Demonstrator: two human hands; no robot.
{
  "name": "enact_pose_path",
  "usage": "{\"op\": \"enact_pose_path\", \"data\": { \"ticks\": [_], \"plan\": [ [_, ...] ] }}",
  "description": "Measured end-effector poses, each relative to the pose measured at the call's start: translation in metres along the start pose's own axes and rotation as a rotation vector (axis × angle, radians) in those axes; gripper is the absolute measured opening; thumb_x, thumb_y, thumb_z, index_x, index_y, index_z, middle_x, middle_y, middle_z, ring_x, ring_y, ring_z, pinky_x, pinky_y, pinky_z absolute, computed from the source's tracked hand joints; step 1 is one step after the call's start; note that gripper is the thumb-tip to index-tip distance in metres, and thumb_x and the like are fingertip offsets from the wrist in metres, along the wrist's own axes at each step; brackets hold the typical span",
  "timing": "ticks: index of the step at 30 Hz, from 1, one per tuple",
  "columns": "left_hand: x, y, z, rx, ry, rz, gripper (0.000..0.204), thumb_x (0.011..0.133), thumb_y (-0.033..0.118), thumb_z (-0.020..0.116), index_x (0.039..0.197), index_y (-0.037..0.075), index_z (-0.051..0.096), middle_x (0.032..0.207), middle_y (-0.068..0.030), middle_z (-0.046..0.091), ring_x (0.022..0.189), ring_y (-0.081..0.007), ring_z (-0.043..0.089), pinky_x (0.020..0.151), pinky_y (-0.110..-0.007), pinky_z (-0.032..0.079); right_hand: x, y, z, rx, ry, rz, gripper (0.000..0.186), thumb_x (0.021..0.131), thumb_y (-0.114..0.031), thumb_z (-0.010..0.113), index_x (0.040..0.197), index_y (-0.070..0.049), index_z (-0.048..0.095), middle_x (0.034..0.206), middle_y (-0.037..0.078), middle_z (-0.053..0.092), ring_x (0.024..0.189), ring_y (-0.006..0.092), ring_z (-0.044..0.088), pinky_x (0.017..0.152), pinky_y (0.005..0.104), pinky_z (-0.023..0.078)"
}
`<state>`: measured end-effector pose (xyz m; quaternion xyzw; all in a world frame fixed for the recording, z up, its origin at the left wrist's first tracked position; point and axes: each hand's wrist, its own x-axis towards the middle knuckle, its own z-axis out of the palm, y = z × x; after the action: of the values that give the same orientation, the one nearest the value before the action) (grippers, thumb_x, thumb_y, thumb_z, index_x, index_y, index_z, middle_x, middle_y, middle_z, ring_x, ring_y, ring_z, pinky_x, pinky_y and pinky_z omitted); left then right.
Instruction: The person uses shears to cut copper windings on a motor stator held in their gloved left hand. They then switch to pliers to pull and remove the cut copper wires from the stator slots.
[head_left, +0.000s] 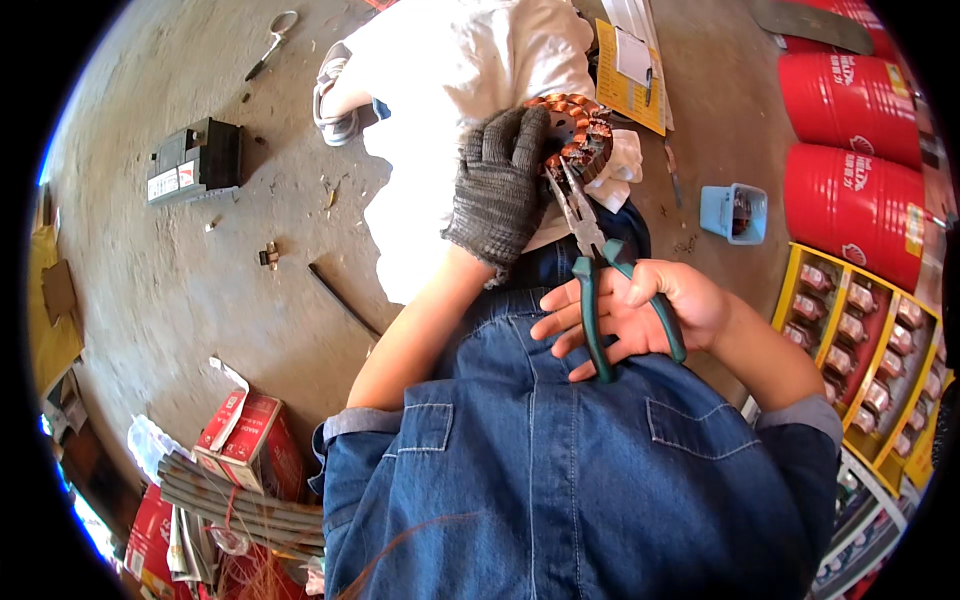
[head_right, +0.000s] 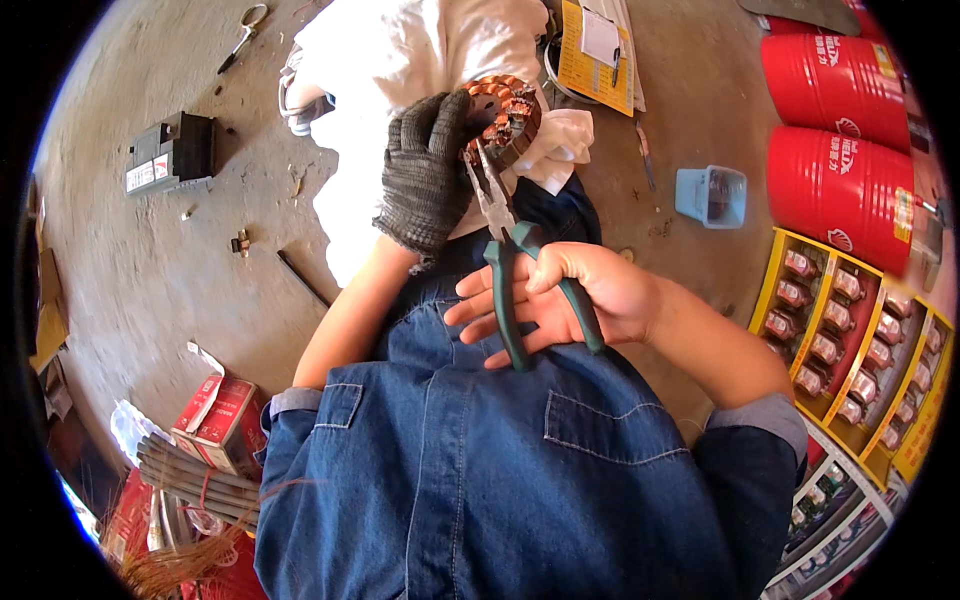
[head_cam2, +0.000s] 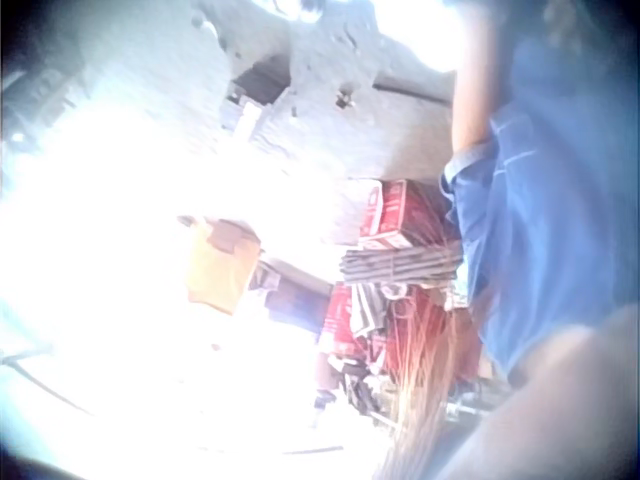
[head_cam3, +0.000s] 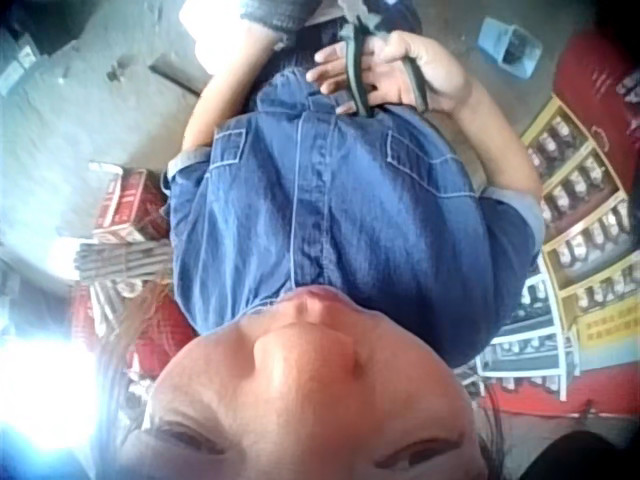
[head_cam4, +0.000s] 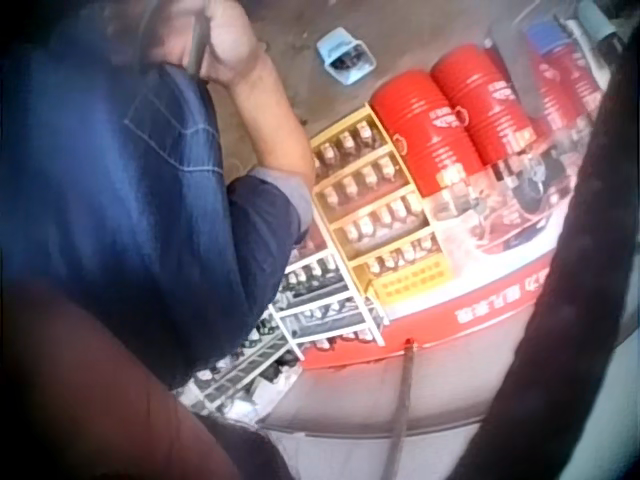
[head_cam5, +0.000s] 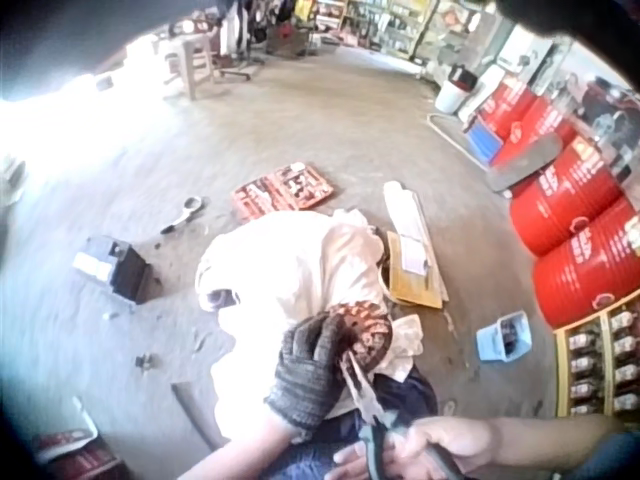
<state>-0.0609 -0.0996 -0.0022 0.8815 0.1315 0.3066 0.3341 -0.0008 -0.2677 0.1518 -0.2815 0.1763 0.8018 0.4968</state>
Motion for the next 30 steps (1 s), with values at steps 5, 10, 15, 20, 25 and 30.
{"op": "enact_pose_path", "data": {
  "ticks": [5,10,15,20,25,30],
  "plan": [
    [0.017,0.004,-0.015,-0.045,-0.092,-0.043,0.06,0.078,0.016,0.073,0.134,0.007,0.055,0.125,-0.0204,0.059,0.113,-0.0397,0.055,0.097,-0.047,0.047,-0.012,-0.002,0.021,-0.208,0.151,-0.028,0.082,0.074,-0.026,0.06,0.146,0.007,0.037,0.146,0.029,0.043,0.128,0.0368,0.052,0.112,0.0568,0.038],
    [0.022,0.0,-0.018,-0.065,-0.121,-0.071,0.065,0.074,0.01,0.074,0.136,0.007,0.053,0.126,-0.0204,0.058,0.116,-0.0402,0.054,0.099,-0.047,0.046,-0.03,-0.01,0.022,-0.306,0.2,-0.169,0.09,0.07,-0.027,0.064,0.147,0.008,0.035,0.148,0.031,0.041,0.13,0.0378,0.05,0.111,0.055,0.039],
    [0.016,0.009,-0.017,-0.028,-0.119,-0.057,0.068,0.073,0.009,0.075,0.137,0.008,0.052,0.127,-0.0192,0.057,0.116,-0.04,0.054,0.099,-0.047,0.046,-0.052,-0.023,0.001,-0.335,0.173,-0.108,0.075,0.08,-0.021,0.052,0.149,0.004,0.035,0.148,0.025,0.044,0.137,0.0346,0.046,0.112,0.0486,0.039],
    [0.004,0.007,-0.013,-0.023,-0.08,-0.031,0.068,0.073,0.009,0.075,0.137,0.009,0.052,0.126,-0.0183,0.056,0.115,-0.0391,0.054,0.099,-0.047,0.046,-0.058,-0.032,0.0,-0.389,0.198,0.02,0.075,0.082,-0.027,0.054,0.149,0.003,0.037,0.147,0.025,0.045,0.137,0.0341,0.046,0.112,0.0485,0.038],
    [0.006,0.006,-0.015,-0.042,-0.082,-0.017,0.067,0.073,0.01,0.074,0.136,0.008,0.053,0.124,-0.0182,0.057,0.115,-0.0384,0.055,0.098,-0.046,0.046,-0.057,-0.032,-0.009,-0.311,0.106,0.149,0.077,0.082,-0.03,0.055,0.148,0.004,0.037,0.148,0.027,0.044,0.137,0.0355,0.045,0.114,0.0485,0.036],
    [0.004,0.006,-0.015,-0.007,-0.086,-0.035,0.064,0.074,0.009,0.073,0.135,0.008,0.055,0.125,-0.0174,0.057,0.116,-0.0379,0.055,0.101,-0.046,0.045,-0.048,-0.033,0.001,-0.304,0.175,0.212,0.09,0.072,-0.032,0.058,0.149,0.008,0.033,0.149,0.032,0.04,0.138,0.0406,0.044,0.114,0.049,0.035]
  ]
}}
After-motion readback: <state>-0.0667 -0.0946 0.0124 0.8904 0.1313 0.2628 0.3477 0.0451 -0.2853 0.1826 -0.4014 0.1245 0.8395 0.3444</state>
